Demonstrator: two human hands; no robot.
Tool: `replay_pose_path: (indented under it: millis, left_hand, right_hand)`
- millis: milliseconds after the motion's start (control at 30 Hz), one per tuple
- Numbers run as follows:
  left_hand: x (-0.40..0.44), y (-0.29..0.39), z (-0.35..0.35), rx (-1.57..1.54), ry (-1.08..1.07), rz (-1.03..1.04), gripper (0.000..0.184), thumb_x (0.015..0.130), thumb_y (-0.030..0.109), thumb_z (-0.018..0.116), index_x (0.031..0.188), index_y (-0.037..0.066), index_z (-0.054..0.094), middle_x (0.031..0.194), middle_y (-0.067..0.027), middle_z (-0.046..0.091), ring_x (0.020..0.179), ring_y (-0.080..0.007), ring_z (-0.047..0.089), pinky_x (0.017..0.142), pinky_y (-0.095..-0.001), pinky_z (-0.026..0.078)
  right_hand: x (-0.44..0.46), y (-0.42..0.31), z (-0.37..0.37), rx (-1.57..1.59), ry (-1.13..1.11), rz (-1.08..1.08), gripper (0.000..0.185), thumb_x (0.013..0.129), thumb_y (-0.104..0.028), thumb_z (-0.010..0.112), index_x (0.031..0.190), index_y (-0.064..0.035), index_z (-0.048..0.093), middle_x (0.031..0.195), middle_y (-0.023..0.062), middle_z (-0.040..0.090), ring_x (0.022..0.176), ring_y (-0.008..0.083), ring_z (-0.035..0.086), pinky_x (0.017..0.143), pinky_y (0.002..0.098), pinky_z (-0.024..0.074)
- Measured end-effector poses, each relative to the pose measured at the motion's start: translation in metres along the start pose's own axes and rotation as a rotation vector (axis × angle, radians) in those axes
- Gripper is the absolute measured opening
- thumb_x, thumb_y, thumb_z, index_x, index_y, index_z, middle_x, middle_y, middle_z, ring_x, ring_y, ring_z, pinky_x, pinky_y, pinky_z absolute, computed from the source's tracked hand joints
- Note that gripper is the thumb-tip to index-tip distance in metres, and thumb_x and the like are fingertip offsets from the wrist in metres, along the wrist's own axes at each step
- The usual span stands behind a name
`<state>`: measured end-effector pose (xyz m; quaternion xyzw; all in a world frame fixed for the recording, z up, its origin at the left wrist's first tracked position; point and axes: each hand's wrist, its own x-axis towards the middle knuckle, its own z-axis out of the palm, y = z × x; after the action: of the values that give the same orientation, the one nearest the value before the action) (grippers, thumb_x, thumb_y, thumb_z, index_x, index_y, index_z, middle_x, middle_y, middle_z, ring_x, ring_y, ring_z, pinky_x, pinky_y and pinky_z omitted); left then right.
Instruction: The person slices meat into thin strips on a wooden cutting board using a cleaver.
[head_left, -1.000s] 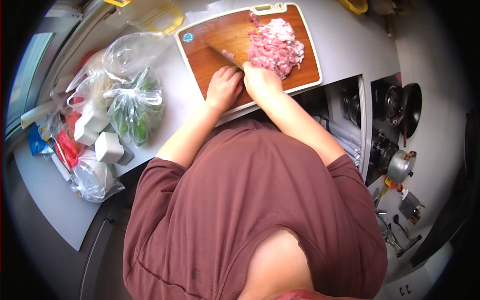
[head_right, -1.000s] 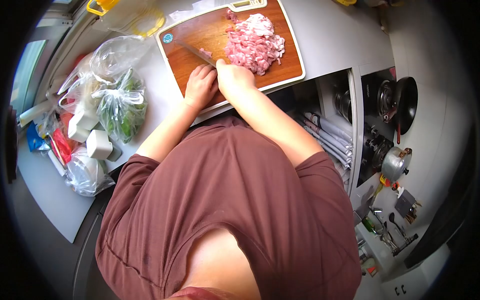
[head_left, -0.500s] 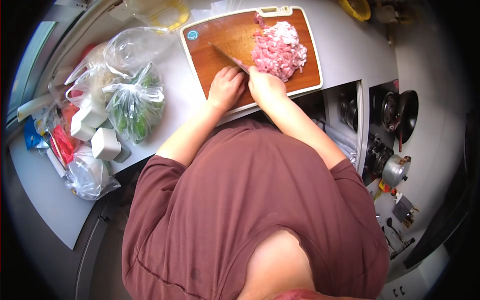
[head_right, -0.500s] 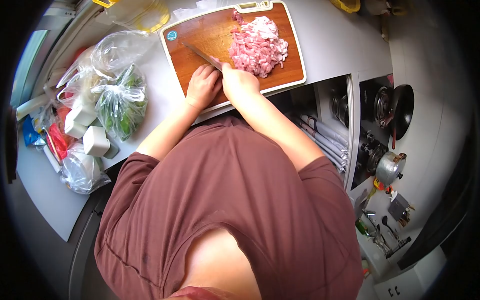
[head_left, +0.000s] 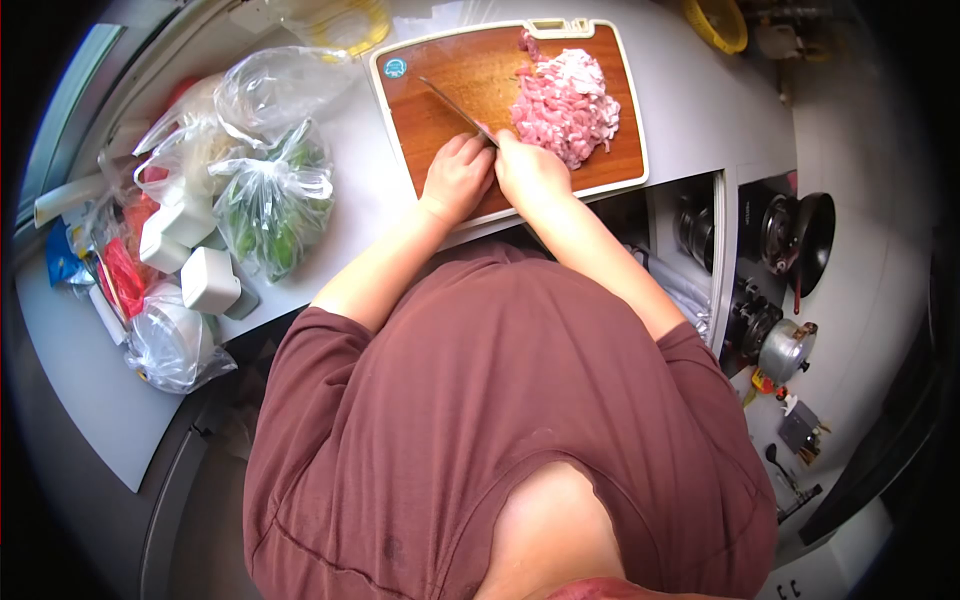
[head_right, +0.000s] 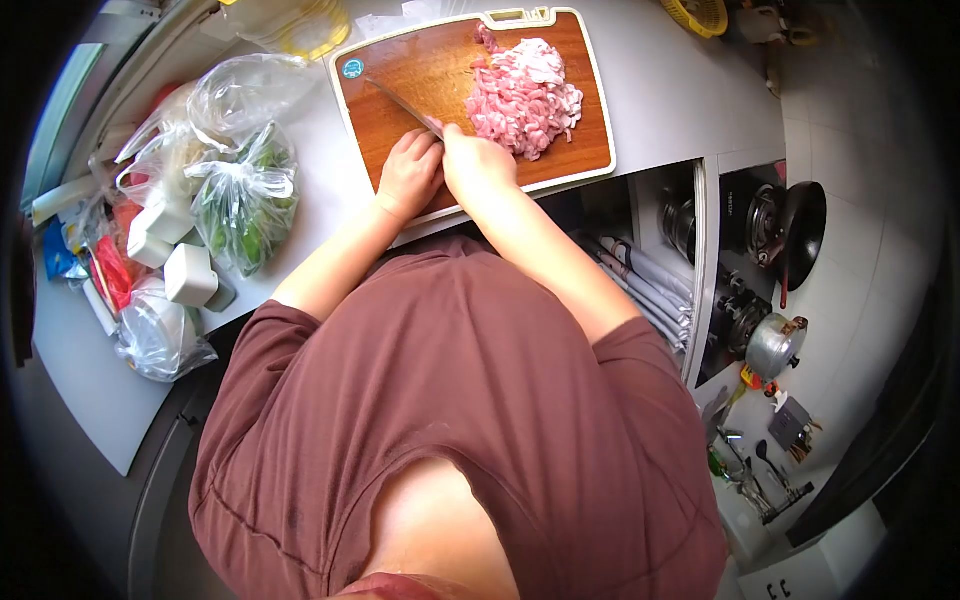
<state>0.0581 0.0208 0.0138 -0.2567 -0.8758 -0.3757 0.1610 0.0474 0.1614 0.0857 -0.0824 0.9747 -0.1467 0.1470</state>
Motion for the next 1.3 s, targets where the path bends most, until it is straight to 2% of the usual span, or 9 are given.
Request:
replay_pose_path:
  millis: [133, 333, 567, 767, 867, 967, 1067, 1167, 1300]
  left_hand:
    - [-0.002, 0.002, -0.003, -0.050, 0.041, -0.031, 0.022, 0.074, 0.008, 0.071, 0.094, 0.003, 0.062, 0.101, -0.0140, 0.061, 0.095, -0.0350, 0.058, 0.087, -0.0422, 0.049]
    - [-0.005, 0.001, -0.006, -0.029, 0.003, -0.081, 0.022, 0.075, 0.009, 0.071, 0.094, 0.004, 0.062, 0.102, -0.0140, 0.061, 0.097, -0.0345, 0.058, 0.088, -0.0424, 0.049]
    - [-0.006, 0.005, -0.006, -0.035, 0.001, -0.017, 0.026, 0.074, 0.007, 0.071, 0.097, 0.002, 0.061, 0.104, -0.0155, 0.061, 0.096, -0.0350, 0.059, 0.088, -0.0430, 0.049]
    - [-0.008, 0.003, -0.005, -0.023, 0.014, -0.059, 0.023, 0.075, 0.009, 0.072, 0.094, 0.004, 0.061, 0.100, -0.0143, 0.061, 0.092, -0.0341, 0.059, 0.084, -0.0430, 0.049]
    - [-0.008, 0.001, -0.002, -0.016, 0.014, -0.052, 0.024, 0.074, 0.009, 0.073, 0.093, 0.003, 0.061, 0.100, -0.0145, 0.061, 0.093, -0.0338, 0.059, 0.085, -0.0428, 0.049]
    - [-0.009, 0.004, -0.003, -0.017, 0.002, -0.031, 0.026, 0.073, 0.009, 0.073, 0.095, 0.003, 0.061, 0.100, -0.0148, 0.061, 0.096, -0.0343, 0.059, 0.087, -0.0429, 0.049]
    - [-0.012, 0.005, -0.003, -0.022, 0.012, -0.037, 0.029, 0.073, 0.009, 0.072, 0.098, 0.003, 0.061, 0.102, -0.0148, 0.061, 0.099, -0.0348, 0.058, 0.089, -0.0434, 0.048]
    - [-0.011, 0.005, -0.011, -0.087, 0.001, -0.027, 0.030, 0.073, 0.009, 0.072, 0.100, 0.003, 0.059, 0.103, -0.0145, 0.060, 0.098, -0.0352, 0.058, 0.089, -0.0444, 0.048]
    - [-0.014, 0.006, -0.008, -0.038, 0.011, -0.026, 0.028, 0.072, 0.008, 0.073, 0.096, 0.004, 0.060, 0.102, -0.0138, 0.060, 0.096, -0.0342, 0.058, 0.087, -0.0439, 0.048]
  right_hand:
    - [-0.007, 0.004, -0.012, 0.029, 0.053, -0.092, 0.014, 0.094, -0.017, 0.049, 0.096, -0.0052, 0.057, 0.073, 0.0209, 0.067, 0.071, 0.0384, 0.068, 0.063, 0.0491, 0.0539]
    - [-0.052, 0.007, -0.041, -0.079, -0.167, 0.086, 0.016, 0.093, -0.018, 0.050, 0.098, -0.0043, 0.057, 0.075, 0.0220, 0.067, 0.074, 0.0396, 0.068, 0.066, 0.0508, 0.0536]
    - [0.011, -0.007, -0.002, -0.021, -0.023, -0.021, 0.018, 0.092, -0.016, 0.046, 0.101, -0.0040, 0.058, 0.079, 0.0224, 0.068, 0.078, 0.0391, 0.069, 0.068, 0.0501, 0.0543]
    - [-0.044, 0.004, -0.048, -0.039, -0.174, 0.059, 0.020, 0.094, -0.018, 0.044, 0.099, -0.0065, 0.060, 0.081, 0.0230, 0.069, 0.079, 0.0396, 0.069, 0.070, 0.0515, 0.0540]
    - [-0.047, 0.013, -0.027, -0.014, -0.199, 0.116, 0.021, 0.093, -0.021, 0.052, 0.108, -0.0084, 0.060, 0.079, 0.0240, 0.066, 0.077, 0.0431, 0.065, 0.071, 0.0539, 0.0508]
    - [-0.006, 0.007, 0.008, 0.093, -0.043, 0.060, 0.023, 0.093, -0.021, 0.053, 0.110, -0.0072, 0.059, 0.080, 0.0247, 0.066, 0.079, 0.0435, 0.065, 0.072, 0.0536, 0.0508]
    - [0.016, -0.001, 0.001, 0.104, -0.021, 0.005, 0.023, 0.093, -0.021, 0.052, 0.109, -0.0057, 0.059, 0.081, 0.0254, 0.066, 0.082, 0.0436, 0.065, 0.073, 0.0528, 0.0509]
    - [-0.015, 0.003, -0.029, 0.082, -0.056, 0.014, 0.018, 0.094, -0.020, 0.048, 0.099, -0.0057, 0.058, 0.081, 0.0235, 0.067, 0.081, 0.0422, 0.067, 0.072, 0.0520, 0.0521]
    - [-0.052, 0.003, -0.052, 0.045, -0.205, 0.097, 0.017, 0.094, -0.020, 0.049, 0.100, -0.0067, 0.058, 0.082, 0.0242, 0.067, 0.081, 0.0424, 0.067, 0.072, 0.0523, 0.0525]
